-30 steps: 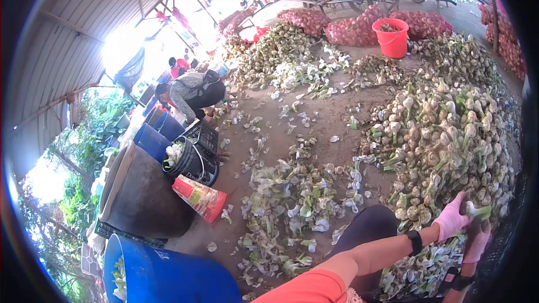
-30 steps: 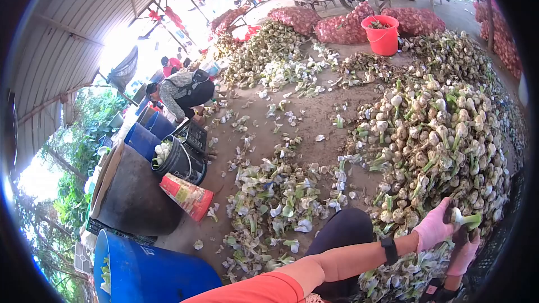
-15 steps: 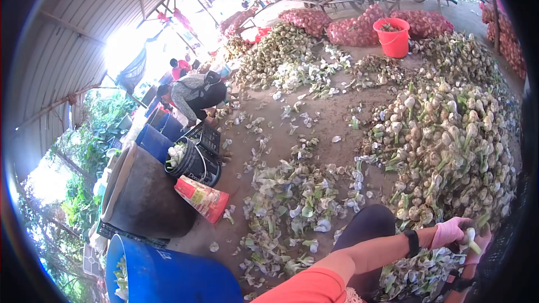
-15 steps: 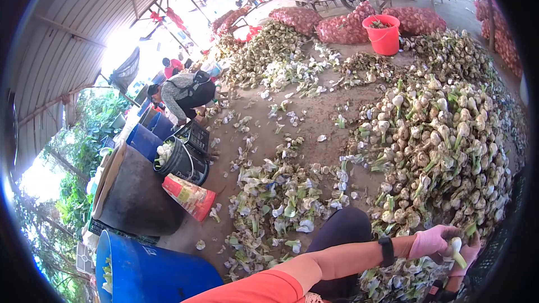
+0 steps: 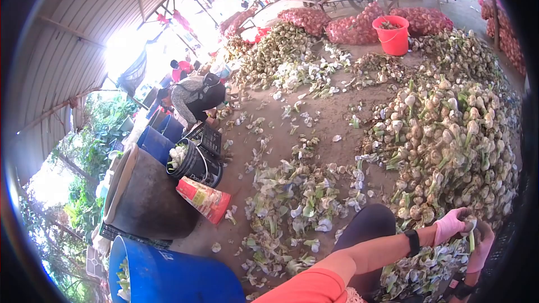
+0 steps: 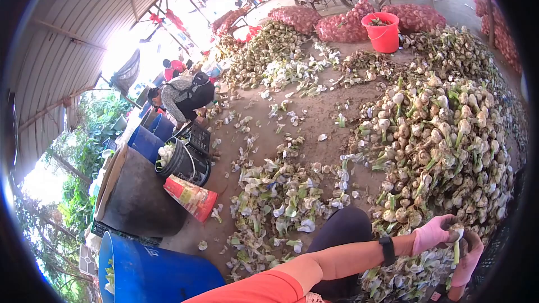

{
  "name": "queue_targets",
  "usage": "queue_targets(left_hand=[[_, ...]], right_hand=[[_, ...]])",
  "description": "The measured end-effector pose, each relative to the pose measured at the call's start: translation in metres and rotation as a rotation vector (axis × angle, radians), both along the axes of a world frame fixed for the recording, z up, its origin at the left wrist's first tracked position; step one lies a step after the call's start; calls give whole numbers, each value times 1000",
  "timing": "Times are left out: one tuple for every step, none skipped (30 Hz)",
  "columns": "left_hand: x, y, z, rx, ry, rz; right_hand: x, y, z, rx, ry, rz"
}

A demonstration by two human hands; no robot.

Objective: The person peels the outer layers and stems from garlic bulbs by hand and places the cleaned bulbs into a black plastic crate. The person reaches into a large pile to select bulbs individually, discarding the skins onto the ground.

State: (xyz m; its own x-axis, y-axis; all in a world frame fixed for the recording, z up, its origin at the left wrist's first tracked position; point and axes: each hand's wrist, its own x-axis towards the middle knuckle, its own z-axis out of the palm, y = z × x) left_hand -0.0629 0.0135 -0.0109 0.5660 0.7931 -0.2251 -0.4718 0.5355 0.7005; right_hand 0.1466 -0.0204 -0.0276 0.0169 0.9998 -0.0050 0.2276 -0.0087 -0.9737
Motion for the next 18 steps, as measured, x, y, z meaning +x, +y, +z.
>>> queue_targets(left_hand=[[-2,0,4,-82,-49,-38],[-2,0,2,-83,-48,-37],[-1,0,0,-96,-51,-45],[0,0,-3,-111,-55,-55],[-1,-1,-4,-114,-54,-56],[-1,-1,-4,-117,-76,-64],[-2,-1,-4,-119,-97,-73],[0,-1,-8,-119,-97,-74],[3,-1,-12,-102,-81,-81],[5,-1,-15,-85,-66,-86],[2,-1,-11,-85,-66,-85],[-1,-1,-6,-82,-67,-109],[-5,-2,-1,-80,-68,-135],[-7,-3,0,-81,-68,-134],[-8,-3,0,-86,-76,-199],[-9,-4,1,-91,-84,-263],[-6,-4,-2,-92,-85,-265],[-3,-5,-5,-140,-82,-288]], right_hand=[[0,-2,-6,0,1,1],[-2,-5,-10,50,89,-73],[-4,-7,-12,100,178,-148],[-4,-6,-13,98,179,-149],[-3,-5,-14,87,50,-147],[-4,-5,-12,77,-80,-146],[-4,-6,-9,76,-82,-148],[-9,-8,-1,98,-160,-99],[-13,-11,4,121,-239,-48],[-17,-13,1,120,-239,-47],[-23,-16,-5,204,-286,-163],[-26,-17,-9,287,-333,-278],[-23,-17,-8,287,-333,-277],[-17,-17,-7,189,-237,-228],[-12,-16,-8,91,-141,-179],[-11,-16,-13,90,-141,-180],[-12,-16,-19,172,-205,-248],[-12,-16,-24,254,-268,-314]])
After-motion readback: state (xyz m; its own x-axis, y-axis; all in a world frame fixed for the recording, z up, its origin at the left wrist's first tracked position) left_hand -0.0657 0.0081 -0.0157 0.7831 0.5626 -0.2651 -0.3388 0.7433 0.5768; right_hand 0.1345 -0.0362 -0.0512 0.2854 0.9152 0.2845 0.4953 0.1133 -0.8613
